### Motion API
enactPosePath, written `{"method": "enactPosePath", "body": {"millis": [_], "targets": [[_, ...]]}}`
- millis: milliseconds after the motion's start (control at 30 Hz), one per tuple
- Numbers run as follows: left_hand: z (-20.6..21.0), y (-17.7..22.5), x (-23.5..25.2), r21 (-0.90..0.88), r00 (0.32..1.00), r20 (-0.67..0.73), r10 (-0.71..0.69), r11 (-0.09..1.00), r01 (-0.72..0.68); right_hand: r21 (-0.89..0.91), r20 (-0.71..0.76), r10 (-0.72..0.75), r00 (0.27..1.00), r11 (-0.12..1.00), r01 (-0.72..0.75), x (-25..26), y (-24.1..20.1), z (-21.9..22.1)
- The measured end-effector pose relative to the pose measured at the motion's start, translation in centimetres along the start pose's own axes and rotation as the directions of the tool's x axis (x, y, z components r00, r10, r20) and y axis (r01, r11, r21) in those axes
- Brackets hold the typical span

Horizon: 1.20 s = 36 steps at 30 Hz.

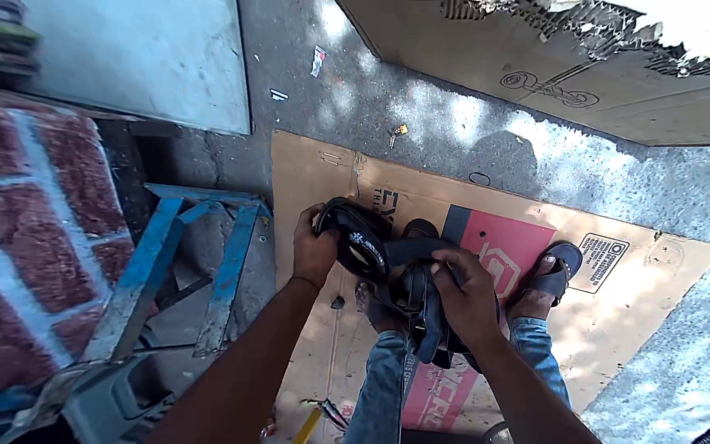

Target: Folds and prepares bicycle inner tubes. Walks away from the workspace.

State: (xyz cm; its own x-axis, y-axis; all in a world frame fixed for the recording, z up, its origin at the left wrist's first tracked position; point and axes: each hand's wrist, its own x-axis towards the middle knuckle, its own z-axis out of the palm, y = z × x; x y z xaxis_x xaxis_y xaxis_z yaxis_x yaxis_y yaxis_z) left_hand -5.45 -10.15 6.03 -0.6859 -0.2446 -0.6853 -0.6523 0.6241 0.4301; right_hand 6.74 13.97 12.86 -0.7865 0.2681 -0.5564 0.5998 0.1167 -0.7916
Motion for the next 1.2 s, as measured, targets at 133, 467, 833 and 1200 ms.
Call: {"method": "enactPosePath", "body": {"millis": [133, 467, 833, 1200], "targets": [[-6.6, 1.7, -9.6, -0.275, 0.962, 0.132, -0.240, 0.924, 0.268, 0.061, 0.100, 0.091, 0.991, 0.993, -0.098, -1.1, -0.4, 0.7], [-4.9, 1.1, -21.6, -0.599, 0.954, 0.297, -0.051, 0.768, 0.227, 0.334, 0.513, 0.253, 0.820, 0.822, -0.462, -2.5, -6.5, 4.1], [-5.7, -5.4, -22.1, -0.727, 0.787, 0.594, 0.168, 0.530, 0.436, -0.090, 0.528, 0.382, 0.759, 0.913, -0.397, -4.2, -5.2, 2.5], [-1.4, 1.5, -18.1, -0.477, 0.868, 0.486, -0.102, 0.801, 0.362, 0.202, 0.389, 0.109, 0.915, 0.959, -0.200, -4.5, -3.1, -1.5]]}}
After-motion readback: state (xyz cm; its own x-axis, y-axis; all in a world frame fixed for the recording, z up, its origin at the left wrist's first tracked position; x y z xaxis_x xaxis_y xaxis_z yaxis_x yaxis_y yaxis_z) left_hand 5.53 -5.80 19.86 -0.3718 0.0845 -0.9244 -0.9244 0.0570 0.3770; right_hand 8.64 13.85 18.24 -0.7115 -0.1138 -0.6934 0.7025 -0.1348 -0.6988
